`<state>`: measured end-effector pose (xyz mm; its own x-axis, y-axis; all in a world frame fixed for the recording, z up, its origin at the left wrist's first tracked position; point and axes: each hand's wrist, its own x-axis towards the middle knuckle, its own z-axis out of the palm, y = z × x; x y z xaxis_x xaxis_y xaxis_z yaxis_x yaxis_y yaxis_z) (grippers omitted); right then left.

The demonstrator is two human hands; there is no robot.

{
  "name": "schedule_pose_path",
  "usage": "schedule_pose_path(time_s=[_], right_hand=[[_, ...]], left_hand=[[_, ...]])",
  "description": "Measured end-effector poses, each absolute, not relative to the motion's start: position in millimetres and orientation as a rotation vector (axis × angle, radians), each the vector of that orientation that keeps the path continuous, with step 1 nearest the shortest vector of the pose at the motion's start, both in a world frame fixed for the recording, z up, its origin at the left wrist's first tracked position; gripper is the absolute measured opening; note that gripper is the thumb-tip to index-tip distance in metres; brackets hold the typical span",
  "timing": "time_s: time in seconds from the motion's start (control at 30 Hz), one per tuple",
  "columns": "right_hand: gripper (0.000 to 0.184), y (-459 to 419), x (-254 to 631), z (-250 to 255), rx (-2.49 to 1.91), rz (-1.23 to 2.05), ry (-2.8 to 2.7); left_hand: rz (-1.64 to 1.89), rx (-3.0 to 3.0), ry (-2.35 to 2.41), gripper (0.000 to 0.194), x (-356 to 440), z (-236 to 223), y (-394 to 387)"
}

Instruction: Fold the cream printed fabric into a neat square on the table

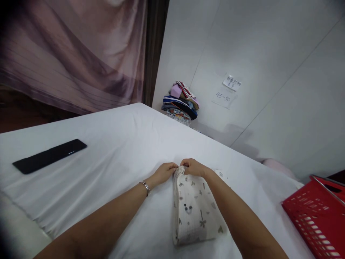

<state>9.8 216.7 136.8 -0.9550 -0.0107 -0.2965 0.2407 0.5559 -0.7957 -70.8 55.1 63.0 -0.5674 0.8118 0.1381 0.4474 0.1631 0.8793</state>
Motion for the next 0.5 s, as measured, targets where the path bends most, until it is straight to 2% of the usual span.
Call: schedule_pose_path(time_s=[0.17,0.5], right_hand=[[0.019,218.1,15.7,135.1,0.135,-1.344,2.583],[0.019,214.0,24.8,142.4,0.154,-1.356,2.618]], left_hand=[[1.314,1.230,2.041,0.029,-73.9,60.7,55.1],[1.239,1.208,2.254,0.027,-67.8,64.2,55.8]])
